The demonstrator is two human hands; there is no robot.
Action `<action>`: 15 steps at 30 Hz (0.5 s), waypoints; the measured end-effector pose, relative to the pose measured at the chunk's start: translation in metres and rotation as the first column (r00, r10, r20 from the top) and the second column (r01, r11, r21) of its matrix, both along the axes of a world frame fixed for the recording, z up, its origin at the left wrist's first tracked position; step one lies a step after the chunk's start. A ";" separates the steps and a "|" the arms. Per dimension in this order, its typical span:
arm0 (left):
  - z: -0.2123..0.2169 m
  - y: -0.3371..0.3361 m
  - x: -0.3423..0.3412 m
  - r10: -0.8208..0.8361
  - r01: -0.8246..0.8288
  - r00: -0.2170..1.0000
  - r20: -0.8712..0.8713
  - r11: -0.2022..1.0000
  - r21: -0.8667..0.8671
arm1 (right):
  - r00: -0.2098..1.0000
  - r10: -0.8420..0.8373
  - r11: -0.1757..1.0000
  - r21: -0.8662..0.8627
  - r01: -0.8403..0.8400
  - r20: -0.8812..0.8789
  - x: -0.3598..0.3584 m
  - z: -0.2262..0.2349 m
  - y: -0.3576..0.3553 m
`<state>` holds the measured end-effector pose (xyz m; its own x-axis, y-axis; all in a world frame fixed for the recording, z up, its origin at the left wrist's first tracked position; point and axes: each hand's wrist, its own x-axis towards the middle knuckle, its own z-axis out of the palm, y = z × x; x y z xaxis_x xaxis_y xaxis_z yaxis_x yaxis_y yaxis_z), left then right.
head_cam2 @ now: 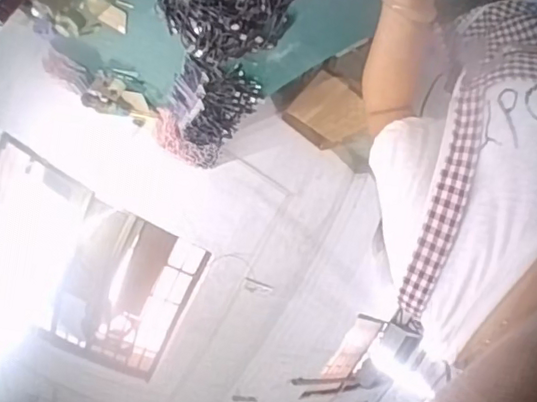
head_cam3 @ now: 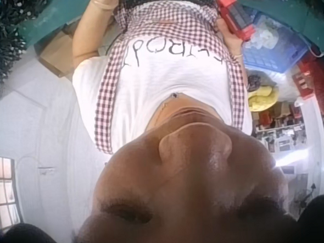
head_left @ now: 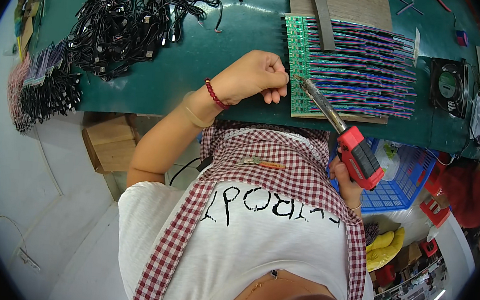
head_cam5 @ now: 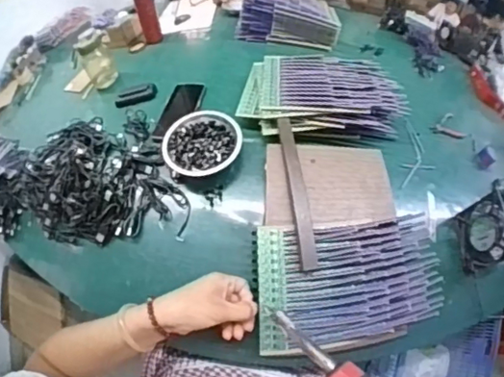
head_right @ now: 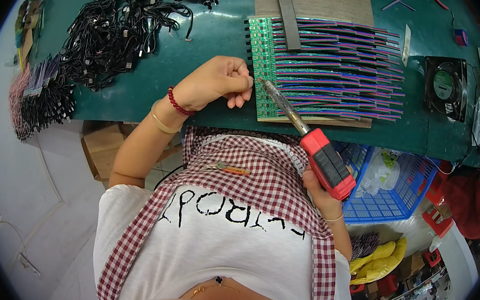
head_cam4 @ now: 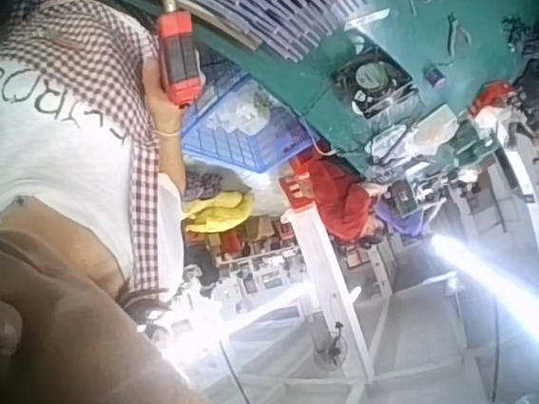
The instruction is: The person solders wires and electronic components onto green circuit boards with a soldering iron.
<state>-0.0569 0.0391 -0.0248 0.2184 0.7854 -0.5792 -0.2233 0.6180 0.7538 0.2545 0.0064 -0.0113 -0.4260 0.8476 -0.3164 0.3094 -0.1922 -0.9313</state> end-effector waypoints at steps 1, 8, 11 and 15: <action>0.000 0.000 0.000 -0.003 0.003 1.000 -0.004 1.000 -0.002 | 1.000 0.000 1.000 0.000 0.000 0.000 -0.001 0.000 0.000; -0.001 -0.001 0.002 0.007 -0.007 1.000 -0.020 1.000 0.010 | 0.995 0.073 0.996 0.043 -0.076 0.065 0.011 -0.007 -0.003; -0.002 0.000 0.001 0.005 -0.005 1.000 -0.020 1.000 0.012 | 0.995 0.068 0.994 0.078 -0.074 0.079 0.010 -0.005 -0.006; -0.002 -0.001 0.002 0.008 -0.007 1.000 -0.027 1.000 0.012 | 0.999 -0.033 0.994 -0.105 0.031 -0.021 0.001 0.008 -0.005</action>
<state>-0.0554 0.0381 -0.0264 0.1967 0.7941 -0.5751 -0.2074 0.6070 0.7671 0.2557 0.0018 -0.0037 -0.4073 0.8237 -0.3945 0.2803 -0.2983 -0.9124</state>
